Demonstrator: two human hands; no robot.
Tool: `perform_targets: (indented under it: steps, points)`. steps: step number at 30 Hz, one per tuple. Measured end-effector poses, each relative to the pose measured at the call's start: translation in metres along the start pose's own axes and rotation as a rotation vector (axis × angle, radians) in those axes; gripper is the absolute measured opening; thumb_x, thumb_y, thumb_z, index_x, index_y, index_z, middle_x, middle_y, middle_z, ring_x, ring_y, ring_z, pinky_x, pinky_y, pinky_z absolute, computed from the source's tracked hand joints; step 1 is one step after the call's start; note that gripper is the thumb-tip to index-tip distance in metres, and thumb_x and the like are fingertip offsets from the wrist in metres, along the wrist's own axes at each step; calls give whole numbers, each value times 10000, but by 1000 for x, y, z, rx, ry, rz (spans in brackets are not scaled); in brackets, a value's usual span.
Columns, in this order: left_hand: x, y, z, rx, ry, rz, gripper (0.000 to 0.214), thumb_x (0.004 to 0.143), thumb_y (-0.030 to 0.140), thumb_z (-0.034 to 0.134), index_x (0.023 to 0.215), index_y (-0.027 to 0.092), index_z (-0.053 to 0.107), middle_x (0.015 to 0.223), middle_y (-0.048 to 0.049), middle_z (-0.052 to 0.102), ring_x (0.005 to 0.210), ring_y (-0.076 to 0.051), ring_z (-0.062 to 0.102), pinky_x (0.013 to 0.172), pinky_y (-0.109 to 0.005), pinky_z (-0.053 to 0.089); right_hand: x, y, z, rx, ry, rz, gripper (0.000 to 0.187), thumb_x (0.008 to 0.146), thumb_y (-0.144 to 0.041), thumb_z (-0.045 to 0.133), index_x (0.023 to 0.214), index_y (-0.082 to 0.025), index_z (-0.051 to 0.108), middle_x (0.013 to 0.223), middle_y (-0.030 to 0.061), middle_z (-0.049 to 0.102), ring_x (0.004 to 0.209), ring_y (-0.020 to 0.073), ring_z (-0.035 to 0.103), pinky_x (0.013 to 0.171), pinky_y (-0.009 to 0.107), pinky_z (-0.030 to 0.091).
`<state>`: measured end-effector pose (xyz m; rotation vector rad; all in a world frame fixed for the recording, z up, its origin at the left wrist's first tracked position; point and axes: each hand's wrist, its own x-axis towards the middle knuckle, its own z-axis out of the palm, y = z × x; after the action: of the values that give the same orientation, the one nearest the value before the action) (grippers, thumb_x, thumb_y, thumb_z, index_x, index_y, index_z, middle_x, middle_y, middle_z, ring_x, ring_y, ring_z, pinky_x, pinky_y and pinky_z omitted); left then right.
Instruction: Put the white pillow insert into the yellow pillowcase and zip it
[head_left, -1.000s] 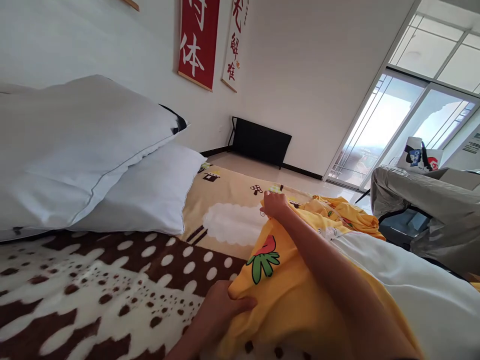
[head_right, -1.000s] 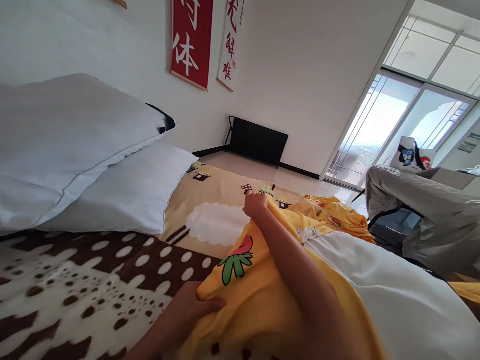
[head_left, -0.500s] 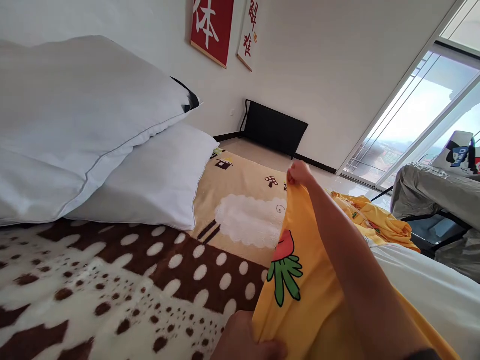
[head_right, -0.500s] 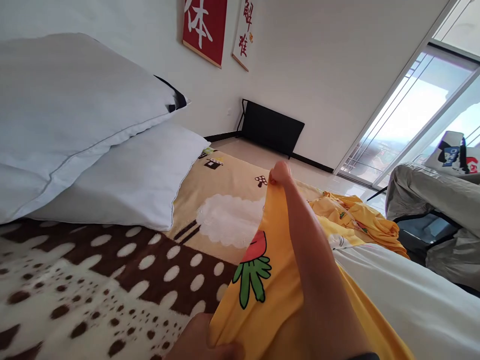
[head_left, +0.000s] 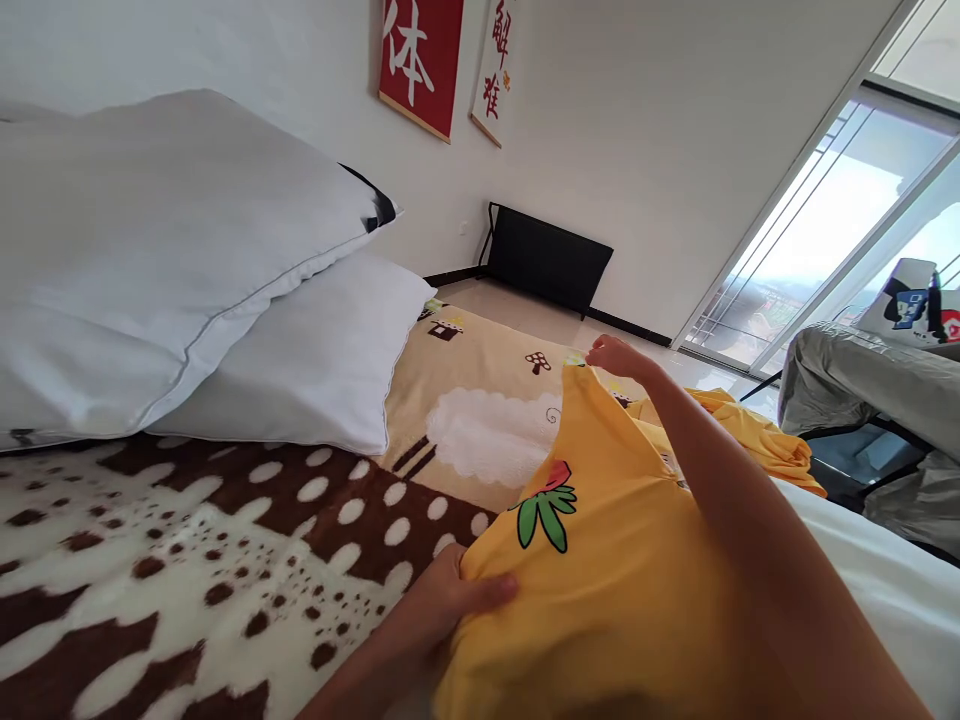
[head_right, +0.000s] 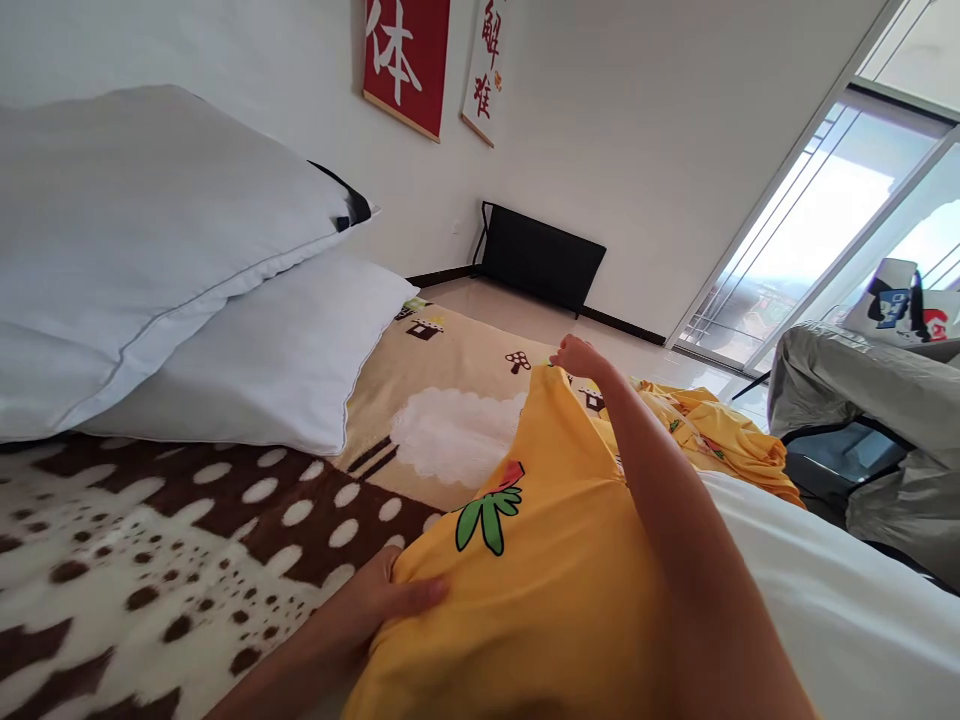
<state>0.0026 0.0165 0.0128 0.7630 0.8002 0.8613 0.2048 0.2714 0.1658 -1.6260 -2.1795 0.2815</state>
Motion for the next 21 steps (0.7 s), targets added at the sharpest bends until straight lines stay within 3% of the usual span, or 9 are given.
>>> perform_targets:
  steps: [3, 6, 8, 9, 12, 14, 18, 21]
  points:
    - [1, 4, -4, 113, 59, 1, 502, 501, 503, 802, 804, 122, 681, 843, -102, 714, 840, -274, 664, 739, -322, 532, -53, -15, -18, -75, -108, -129, 383, 758, -278, 652, 1122, -185, 573, 1077, 85, 675, 993, 223, 608, 908, 353, 426]
    - [0, 5, -9, 341, 283, 22, 480, 501, 529, 791, 747, 152, 627, 791, -55, 698, 806, -248, 651, 627, -265, 507, -133, -8, -30, -290, -200, -282, 504, 819, -418, 571, 1274, -224, 476, 1226, 104, 596, 1101, 262, 557, 919, 380, 407]
    - [0, 5, -13, 494, 431, 38, 488, 489, 548, 785, 708, 161, 585, 735, -41, 675, 780, -252, 641, 572, -253, 479, -190, 9, -37, -425, -144, -204, 528, 844, -474, 501, 1301, -218, 439, 1239, 125, 573, 1099, 292, 551, 882, 400, 414]
    - [0, 5, -14, 551, 448, 43, 487, 503, 564, 770, 696, 160, 577, 718, -44, 667, 772, -260, 639, 561, -256, 470, -217, 20, -41, -474, -101, -118, 501, 856, -494, 461, 1265, -205, 461, 1216, 137, 578, 1075, 302, 559, 852, 405, 419]
    - [1, 4, -16, 564, 308, 125, 462, 573, 552, 737, 776, 155, 615, 812, -59, 688, 816, -273, 646, 614, -270, 492, -287, 54, -51, -469, -100, 181, 407, 881, -543, 344, 1026, -217, 540, 993, 94, 638, 878, 265, 608, 717, 366, 429]
    - [0, 4, -13, 450, 180, 203, 470, 599, 510, 741, 907, 171, 634, 940, -60, 697, 872, -274, 649, 684, -287, 516, -323, 72, -54, -364, -159, 275, 390, 885, -554, 310, 881, -230, 528, 842, 47, 634, 766, 219, 599, 670, 331, 419]
    - [-1, 5, 0, 225, -46, 116, 495, 679, 499, 702, 1043, 171, 629, 1089, -97, 675, 948, -288, 645, 796, -352, 532, -372, 86, -52, -197, -144, 254, 321, 834, -527, 433, 736, -227, 494, 797, 27, 614, 753, 197, 572, 681, 302, 416]
    - [1, 6, 12, 318, -88, 29, 492, 673, 486, 721, 1004, 129, 651, 1081, -140, 676, 959, -316, 645, 802, -375, 537, -386, 89, -49, 1, -114, 205, 283, 791, -490, 524, 725, -215, 530, 820, 28, 624, 780, 202, 564, 701, 303, 430]
